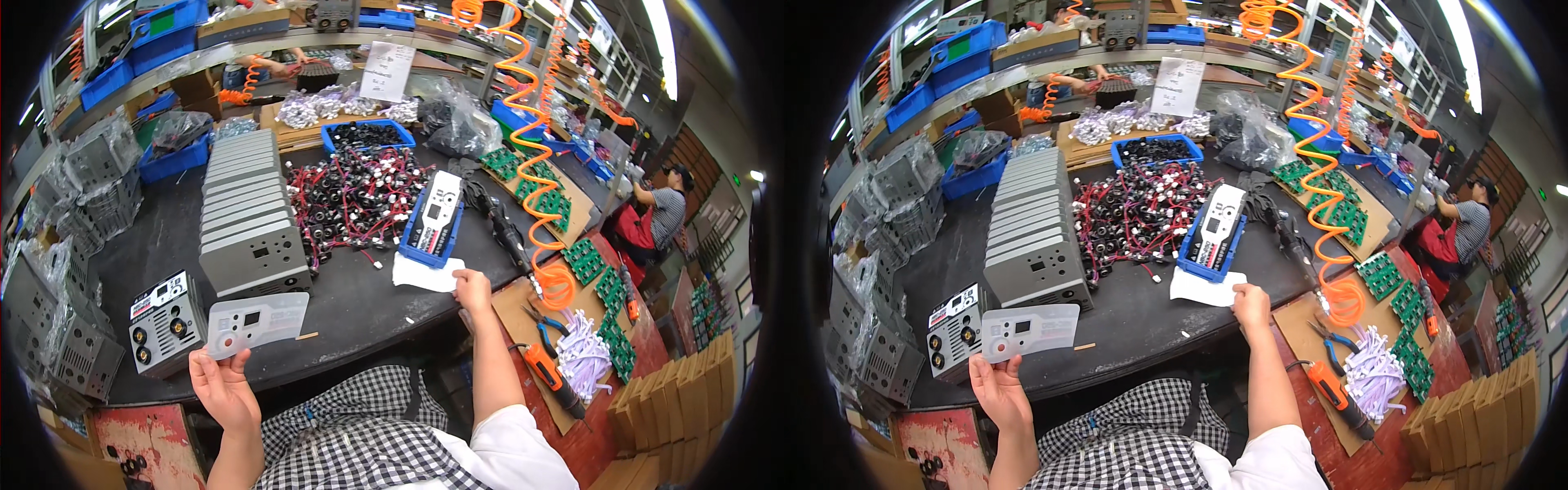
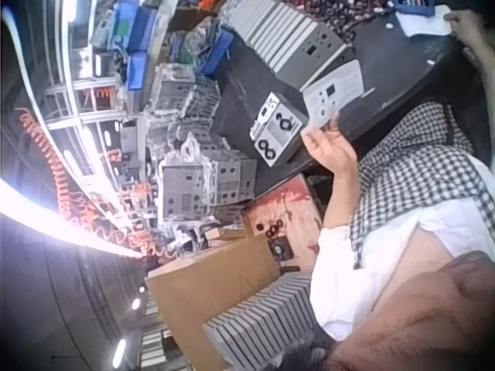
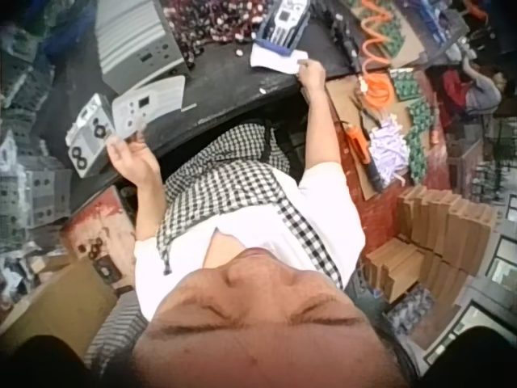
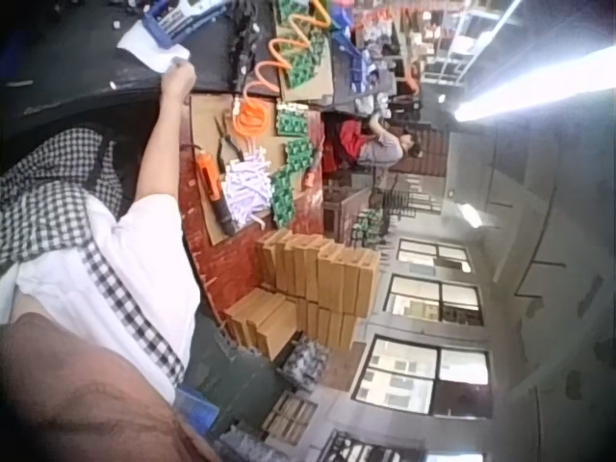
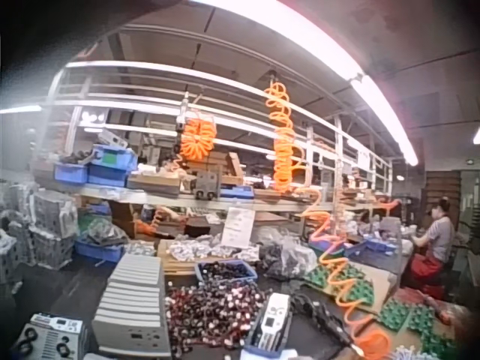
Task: Applying graphic labels to the front panels of electronic device housings using a dispenser.
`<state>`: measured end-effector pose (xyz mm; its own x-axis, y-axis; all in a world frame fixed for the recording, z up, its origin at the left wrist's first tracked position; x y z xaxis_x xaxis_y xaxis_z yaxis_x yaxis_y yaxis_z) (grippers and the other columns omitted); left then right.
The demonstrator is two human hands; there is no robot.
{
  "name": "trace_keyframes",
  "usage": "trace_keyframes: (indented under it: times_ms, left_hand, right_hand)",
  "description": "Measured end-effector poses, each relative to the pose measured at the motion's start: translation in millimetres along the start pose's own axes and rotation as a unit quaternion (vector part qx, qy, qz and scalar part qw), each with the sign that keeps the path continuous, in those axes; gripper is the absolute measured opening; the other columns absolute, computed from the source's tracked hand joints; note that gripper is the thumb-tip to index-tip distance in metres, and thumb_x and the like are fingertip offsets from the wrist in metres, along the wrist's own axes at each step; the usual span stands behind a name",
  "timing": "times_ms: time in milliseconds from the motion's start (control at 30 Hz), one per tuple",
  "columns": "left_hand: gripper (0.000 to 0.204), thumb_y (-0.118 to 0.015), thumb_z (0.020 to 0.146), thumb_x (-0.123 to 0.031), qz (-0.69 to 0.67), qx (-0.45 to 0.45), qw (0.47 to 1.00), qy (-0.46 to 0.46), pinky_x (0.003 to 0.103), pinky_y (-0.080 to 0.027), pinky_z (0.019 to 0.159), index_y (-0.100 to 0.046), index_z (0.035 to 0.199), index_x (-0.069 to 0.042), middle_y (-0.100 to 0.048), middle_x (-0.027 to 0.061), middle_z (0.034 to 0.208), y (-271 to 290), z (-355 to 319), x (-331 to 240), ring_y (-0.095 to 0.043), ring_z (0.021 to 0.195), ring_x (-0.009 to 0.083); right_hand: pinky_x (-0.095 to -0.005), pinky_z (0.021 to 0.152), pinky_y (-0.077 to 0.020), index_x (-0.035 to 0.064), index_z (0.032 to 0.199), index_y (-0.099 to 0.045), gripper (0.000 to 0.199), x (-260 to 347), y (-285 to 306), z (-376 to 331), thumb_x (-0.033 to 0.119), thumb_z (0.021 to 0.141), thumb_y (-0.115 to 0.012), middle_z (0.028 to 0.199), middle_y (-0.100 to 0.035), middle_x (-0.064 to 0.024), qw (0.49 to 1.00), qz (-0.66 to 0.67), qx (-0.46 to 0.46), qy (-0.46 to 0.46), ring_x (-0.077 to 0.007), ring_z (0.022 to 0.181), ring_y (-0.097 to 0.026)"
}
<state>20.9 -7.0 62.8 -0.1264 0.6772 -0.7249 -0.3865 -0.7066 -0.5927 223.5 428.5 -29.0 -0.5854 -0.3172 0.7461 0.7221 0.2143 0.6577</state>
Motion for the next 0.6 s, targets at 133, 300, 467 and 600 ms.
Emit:
trace_keyframes:
  times_ms: [133, 300, 467, 600]
  left_hand:
    - [0.019, -0.038, 0.1, -0.018, 0.09, 0.012, 0.989, -0.115, 0.036, -0.054, 0.082, -0.045, 0.094, -0.002, -0.053, 0.0183, 0.108, -8.4, -9.6, -19.8, -0.059, 0.098, 0.0241]
    - [0.012, -0.057, 0.089, -0.012, 0.262, 0.163, 0.904, -0.297, 0.042, -0.049, 0.083, -0.053, 0.094, -0.001, -0.055, 0.0218, 0.109, -39.8, -25.0, -18.7, -0.057, 0.102, 0.0358]
    - [0.019, -0.067, 0.084, -0.018, 0.314, 0.267, 0.832, -0.372, 0.044, -0.049, 0.086, -0.057, 0.093, -0.004, -0.051, 0.0206, 0.115, -63.2, -35.4, -1.9, -0.057, 0.103, 0.0361]
    - [0.034, -0.075, 0.075, -0.028, 0.39, 0.222, 0.814, -0.37, 0.04, -0.049, 0.082, -0.059, 0.094, -0.004, -0.05, 0.0198, 0.118, -41.4, -23.6, -2.7, -0.058, 0.099, 0.032]
  right_hand:
    - [-0.0419, 0.081, -0.0485, 0.008, 0.103, -0.067, 0.026, 22.2, 7.8, -13.4, 0.014, 0.078, -0.06, 0.101, -0.06, -0.0192, 0.976, -0.149, -0.1, 0.126, -0.0341, 0.09, -0.062]
    - [-0.0322, 0.074, -0.0464, 0.0031, 0.101, -0.063, 0.032, 103.9, -11.0, -94.5, 0.005, 0.07, -0.071, 0.095, -0.057, -0.011, 0.961, 0.125, -0.005, 0.247, -0.0228, 0.085, -0.058]
    - [-0.0287, 0.083, -0.0451, -0.0025, 0.097, -0.062, 0.027, 208.3, -60.6, -211.1, -0.004, 0.072, -0.072, 0.094, -0.063, -0.0053, 0.765, 0.543, 0.312, 0.149, -0.0137, 0.091, -0.058]
    - [-0.0265, 0.07, -0.0457, -0.0026, 0.083, -0.063, 0.009, 213.7, -87.3, -199.6, -0.003, 0.076, -0.069, 0.088, -0.063, -0.008, 0.78, 0.498, 0.316, 0.21, -0.0127, 0.079, -0.059]
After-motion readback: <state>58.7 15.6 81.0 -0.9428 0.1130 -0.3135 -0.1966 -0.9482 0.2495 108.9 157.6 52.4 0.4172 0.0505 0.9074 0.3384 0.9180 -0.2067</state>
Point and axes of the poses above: each hand's wrist, its own z-axis towards the middle knuckle, its own y-axis out of the back of the hand, x = y × z, the point moved 6 cm from there along z, towards the middle knuckle
